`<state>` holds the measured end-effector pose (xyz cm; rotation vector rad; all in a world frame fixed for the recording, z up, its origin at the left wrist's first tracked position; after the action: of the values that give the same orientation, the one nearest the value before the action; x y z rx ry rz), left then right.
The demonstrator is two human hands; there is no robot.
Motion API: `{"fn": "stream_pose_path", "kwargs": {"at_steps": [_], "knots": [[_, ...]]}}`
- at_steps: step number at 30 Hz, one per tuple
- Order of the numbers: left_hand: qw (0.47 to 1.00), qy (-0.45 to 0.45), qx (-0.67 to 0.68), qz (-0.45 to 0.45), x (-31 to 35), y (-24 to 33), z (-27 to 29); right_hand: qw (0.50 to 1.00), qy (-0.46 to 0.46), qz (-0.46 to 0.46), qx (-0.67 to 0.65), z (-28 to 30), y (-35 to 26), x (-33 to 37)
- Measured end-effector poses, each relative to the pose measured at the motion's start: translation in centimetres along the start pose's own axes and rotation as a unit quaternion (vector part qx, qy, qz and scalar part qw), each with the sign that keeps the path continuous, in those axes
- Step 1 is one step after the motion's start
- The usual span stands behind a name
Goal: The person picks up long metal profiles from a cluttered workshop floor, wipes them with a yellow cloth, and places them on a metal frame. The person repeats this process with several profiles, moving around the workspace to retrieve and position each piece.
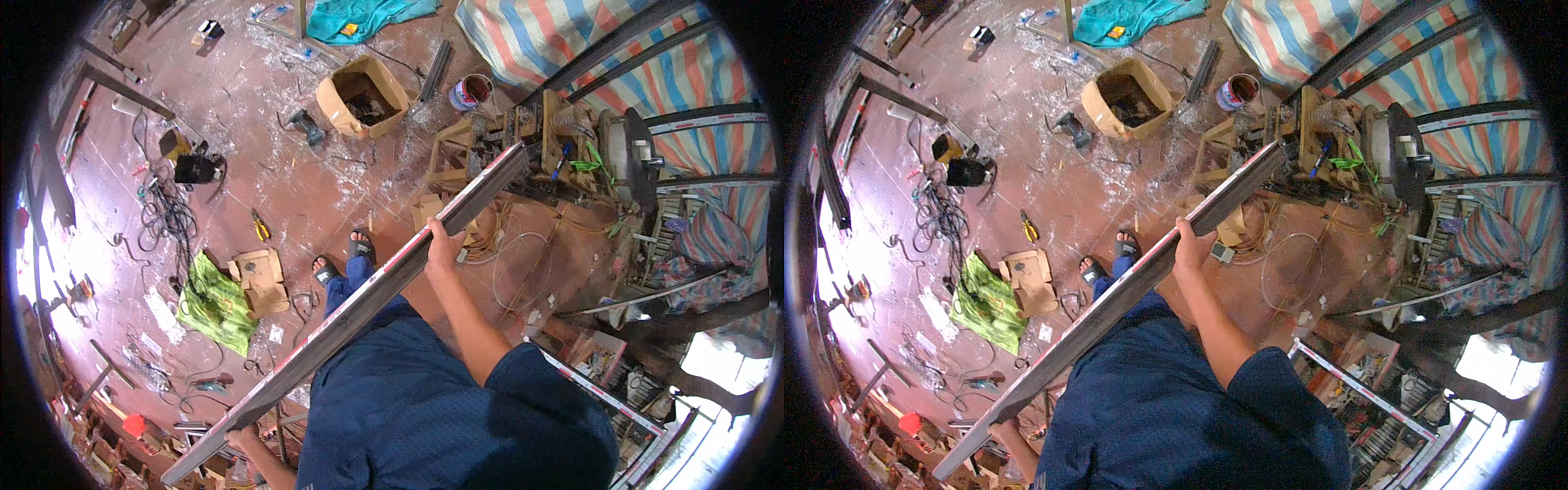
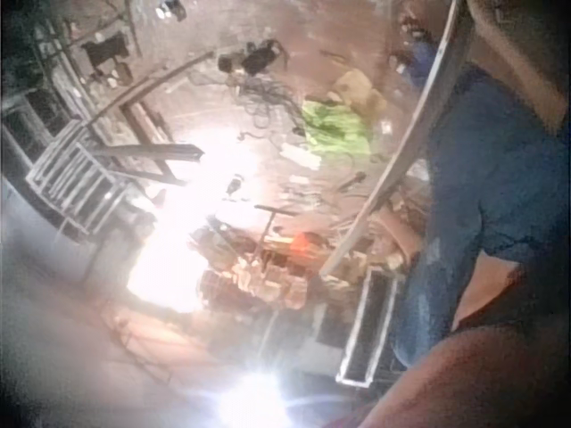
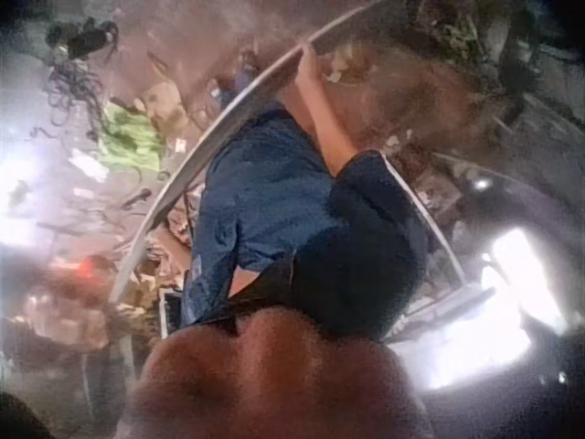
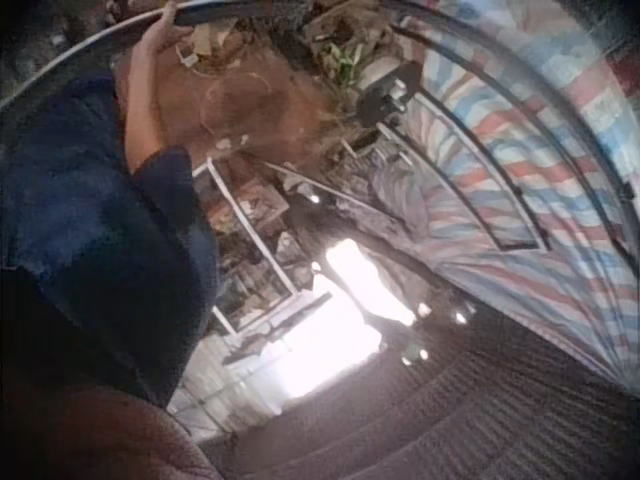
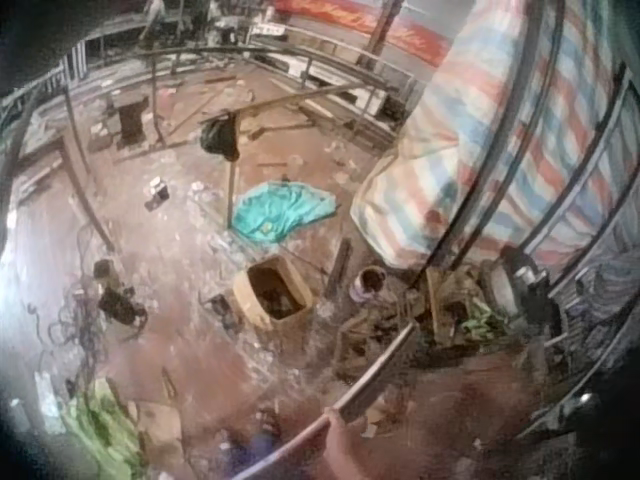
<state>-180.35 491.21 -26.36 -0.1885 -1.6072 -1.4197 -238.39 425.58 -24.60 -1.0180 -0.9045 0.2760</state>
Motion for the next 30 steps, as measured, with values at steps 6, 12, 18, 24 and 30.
{"fn": "stream_pose_path", "kwargs": {"at_steps": [6, 12, 18, 24, 30], "knots": [[0.998, 0.015, -0.037, 0.039, -0.3, -6.3, -0.2, 0.999, 0.013, 0.03, 0.011, 0.9, -0.6, -0.8], [0.997, 0.002, -0.062, 0.047, 5.8, -7.8, -7.6, 0.996, 0.054, 0.049, 0.05, -0.7, -0.3, -1.4], [0.993, -0.087, -0.073, 0.025, 5.2, -6.7, -13.2, 0.999, 0.049, 0.002, 0.001, -1.2, 0.5, -2.3], [0.987, -0.084, -0.134, -0.027, 0.7, -5.5, -15.8, 0.998, 0.052, 0.026, -0.038, -3.3, -0.5, -2.8], [0.966, -0.13, -0.216, -0.048, 3.1, -4.1, -21.9, 0.996, 0.035, -0.015, -0.076, -4.1, 0.6, -4.6]]}}
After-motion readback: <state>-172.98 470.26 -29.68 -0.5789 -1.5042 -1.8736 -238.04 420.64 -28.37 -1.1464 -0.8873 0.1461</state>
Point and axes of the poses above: each hand's wrist, its own x-axis away from the middle knuckle, its own z-axis out of the back of the hand, y = z × x, the point moved 6 cm from there along -x, towards the middle knuckle, and after that the axes turned 4 degrees about -z, right-handed, at the moved point
